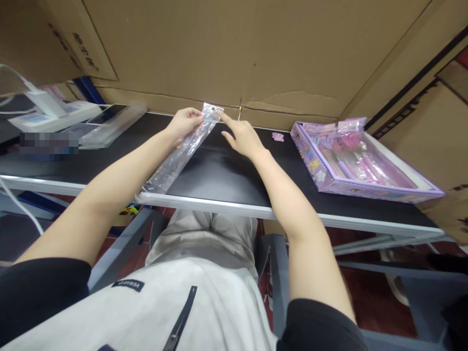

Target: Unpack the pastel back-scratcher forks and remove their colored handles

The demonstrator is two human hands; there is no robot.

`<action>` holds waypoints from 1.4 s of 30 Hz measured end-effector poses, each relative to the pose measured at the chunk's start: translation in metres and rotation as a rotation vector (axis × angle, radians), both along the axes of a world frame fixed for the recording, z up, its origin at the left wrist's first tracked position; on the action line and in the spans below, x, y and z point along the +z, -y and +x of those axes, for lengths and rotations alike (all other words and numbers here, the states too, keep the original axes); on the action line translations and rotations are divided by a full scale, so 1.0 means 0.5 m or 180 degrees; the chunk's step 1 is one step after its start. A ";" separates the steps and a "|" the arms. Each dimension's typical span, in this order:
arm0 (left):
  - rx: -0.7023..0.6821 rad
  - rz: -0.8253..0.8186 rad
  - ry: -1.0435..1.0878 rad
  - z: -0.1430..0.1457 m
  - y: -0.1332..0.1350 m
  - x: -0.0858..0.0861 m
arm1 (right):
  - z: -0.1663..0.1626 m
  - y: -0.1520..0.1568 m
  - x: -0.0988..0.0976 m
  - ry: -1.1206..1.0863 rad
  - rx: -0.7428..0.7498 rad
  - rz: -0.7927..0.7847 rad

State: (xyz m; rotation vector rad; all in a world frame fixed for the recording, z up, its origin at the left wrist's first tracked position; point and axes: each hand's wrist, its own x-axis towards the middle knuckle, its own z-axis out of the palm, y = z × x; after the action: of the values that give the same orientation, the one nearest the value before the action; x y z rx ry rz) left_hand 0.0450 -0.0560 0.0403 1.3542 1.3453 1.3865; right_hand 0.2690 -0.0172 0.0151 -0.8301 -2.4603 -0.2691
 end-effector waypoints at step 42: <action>0.1357 -0.0722 -0.2396 -0.528 -0.059 -0.080 | 0.001 0.031 0.005 0.0020 -0.1032 -0.0670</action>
State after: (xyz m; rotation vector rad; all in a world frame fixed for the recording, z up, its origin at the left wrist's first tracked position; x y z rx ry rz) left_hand -0.2189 -0.0266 0.0005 1.5559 2.3172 0.9397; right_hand 0.2694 -0.0329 0.0177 -1.3226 -2.3796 -0.1276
